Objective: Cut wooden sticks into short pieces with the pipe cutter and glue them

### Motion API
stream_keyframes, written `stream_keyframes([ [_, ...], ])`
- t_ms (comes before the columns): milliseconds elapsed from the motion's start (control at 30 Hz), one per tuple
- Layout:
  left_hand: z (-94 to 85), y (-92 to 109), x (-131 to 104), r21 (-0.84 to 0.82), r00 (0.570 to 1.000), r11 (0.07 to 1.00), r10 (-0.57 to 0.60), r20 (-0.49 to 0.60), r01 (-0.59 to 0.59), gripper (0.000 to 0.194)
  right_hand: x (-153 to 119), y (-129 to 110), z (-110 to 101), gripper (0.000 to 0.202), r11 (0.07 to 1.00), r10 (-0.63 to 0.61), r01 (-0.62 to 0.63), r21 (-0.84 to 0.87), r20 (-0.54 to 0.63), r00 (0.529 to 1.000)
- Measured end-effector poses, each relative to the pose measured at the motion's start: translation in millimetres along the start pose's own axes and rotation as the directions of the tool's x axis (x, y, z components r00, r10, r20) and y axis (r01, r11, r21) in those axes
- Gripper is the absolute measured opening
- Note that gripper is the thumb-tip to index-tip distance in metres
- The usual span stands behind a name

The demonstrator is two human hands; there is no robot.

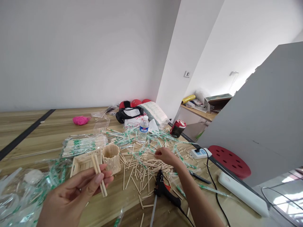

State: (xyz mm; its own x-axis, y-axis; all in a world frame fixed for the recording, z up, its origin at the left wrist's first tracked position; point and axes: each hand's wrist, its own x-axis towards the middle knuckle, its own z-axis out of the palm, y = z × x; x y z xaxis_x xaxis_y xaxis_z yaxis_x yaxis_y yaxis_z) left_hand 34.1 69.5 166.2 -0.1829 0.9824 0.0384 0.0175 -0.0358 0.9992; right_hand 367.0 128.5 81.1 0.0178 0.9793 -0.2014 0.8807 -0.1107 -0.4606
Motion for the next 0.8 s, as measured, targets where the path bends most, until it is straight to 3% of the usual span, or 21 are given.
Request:
stream_keyframes([
  [100, 0.8, -3, 5, 0.04, 0.984, 0.997, -0.074, 0.161, 0.068, 0.034, -21, -10, -10, 0.024, 0.981, -0.082, 0.094, 0.171, -0.075, 0.994],
  [200, 8.4, -2, 9, 0.144, 0.96, 0.988, -0.093, 0.263, 0.056, 0.035, -49, -28, -17, 0.029, 0.908, -0.175, 0.218, 0.359, -0.147, 0.974],
  [367, 28.0, 1, 6, 0.126, 0.929, 0.992, -0.077, 0.363, 0.033, 0.029, -92, -58, -21, 0.03, 0.71, -0.244, 0.345, 0.614, -0.244, 0.938],
  [500, 36.7, 2, -4, 0.04, 0.925, 0.995, -0.099, 0.367, 0.091, 0.026, -103, -66, -24, 0.018, 0.505, -0.222, 0.369, 0.78, -0.295, 0.929],
  [567, 38.1, 4, -7, -0.012, 0.931, 0.992, -0.113, 0.347, 0.125, 0.026, -103, -66, -25, 0.017, 0.504, -0.213, 0.364, 0.784, -0.295, 0.931],
  [667, 39.0, 5, -10, -0.047, 0.935, 0.987, -0.128, 0.33, 0.151, 0.025, -104, -65, -25, 0.019, 0.595, -0.235, 0.372, 0.712, -0.288, 0.928],
  [800, 44.0, 6, -11, -0.012, 0.893, 0.983, -0.162, 0.42, 0.184, 0.025, -106, -70, -25, 0.021, 0.702, -0.29, 0.382, 0.601, -0.249, 0.924],
])
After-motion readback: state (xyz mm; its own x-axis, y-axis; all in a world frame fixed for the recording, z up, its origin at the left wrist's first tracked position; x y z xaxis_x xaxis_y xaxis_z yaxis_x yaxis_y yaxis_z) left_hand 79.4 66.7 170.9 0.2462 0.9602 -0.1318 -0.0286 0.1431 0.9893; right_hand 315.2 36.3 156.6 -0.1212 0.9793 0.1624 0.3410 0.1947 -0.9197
